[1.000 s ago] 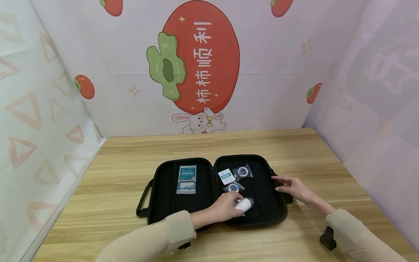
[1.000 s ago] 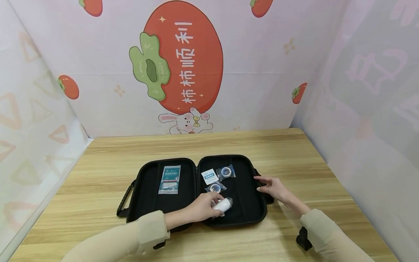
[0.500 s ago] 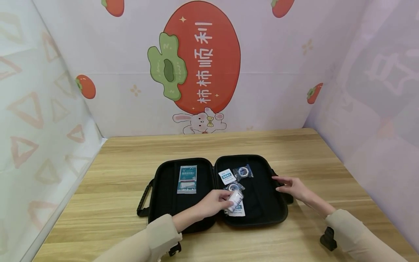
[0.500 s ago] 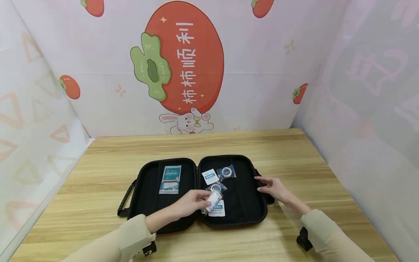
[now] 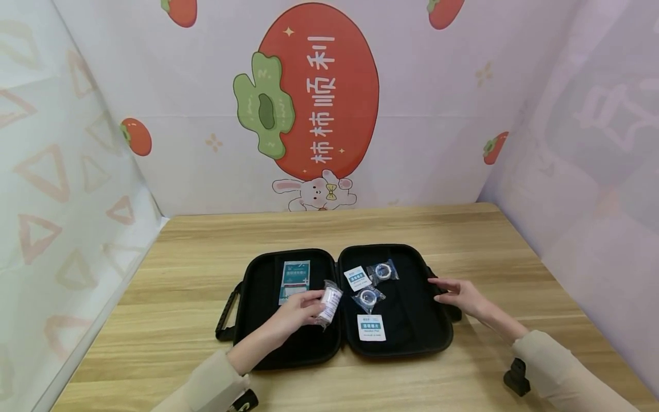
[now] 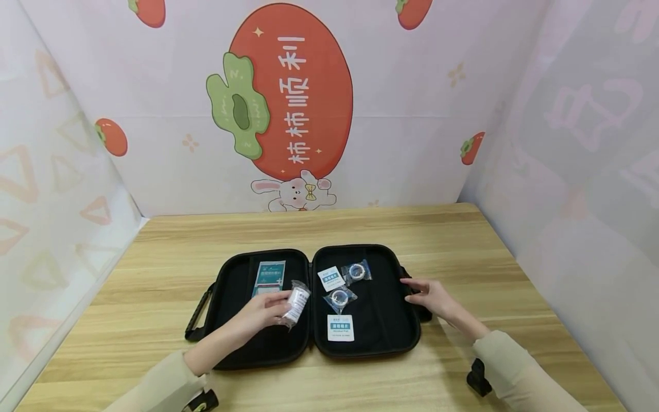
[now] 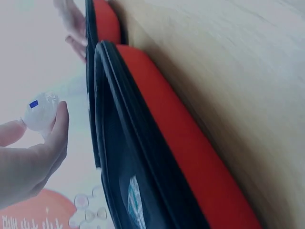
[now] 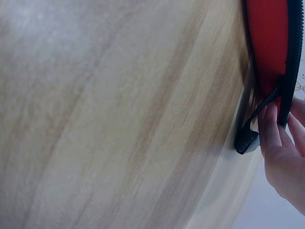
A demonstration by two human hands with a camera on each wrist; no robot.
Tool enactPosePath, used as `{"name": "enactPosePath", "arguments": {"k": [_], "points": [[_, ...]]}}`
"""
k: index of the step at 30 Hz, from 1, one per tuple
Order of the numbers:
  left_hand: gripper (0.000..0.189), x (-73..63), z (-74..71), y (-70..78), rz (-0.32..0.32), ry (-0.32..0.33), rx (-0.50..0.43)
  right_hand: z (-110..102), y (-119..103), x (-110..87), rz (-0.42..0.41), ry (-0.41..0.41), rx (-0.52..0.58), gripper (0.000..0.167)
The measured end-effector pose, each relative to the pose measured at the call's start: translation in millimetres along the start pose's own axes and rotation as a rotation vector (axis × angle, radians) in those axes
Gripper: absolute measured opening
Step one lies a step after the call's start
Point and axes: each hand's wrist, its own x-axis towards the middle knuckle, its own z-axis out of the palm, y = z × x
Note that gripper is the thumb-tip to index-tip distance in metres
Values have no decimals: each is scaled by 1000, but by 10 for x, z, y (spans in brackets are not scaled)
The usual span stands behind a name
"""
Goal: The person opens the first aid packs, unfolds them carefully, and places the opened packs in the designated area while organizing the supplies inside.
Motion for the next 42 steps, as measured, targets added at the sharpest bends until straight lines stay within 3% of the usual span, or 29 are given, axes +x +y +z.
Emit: {"name": "enactPosePath", "arguments": {"k": [12,22,27,42], "points": [[47,-332,-429,-57,-28,233,53,-21,-9,3,11,-9,3,50],[42,-481,-628,-133,-79,397,98,-22,-11,0,9,-11,13,50],[41,-539,-695,-164,-96,420,165,-18,3,2,5,-12,17,50],[39,-611,-671,-227,-29,458,545,-22,9,-1,-7,-19,24,51]]}}
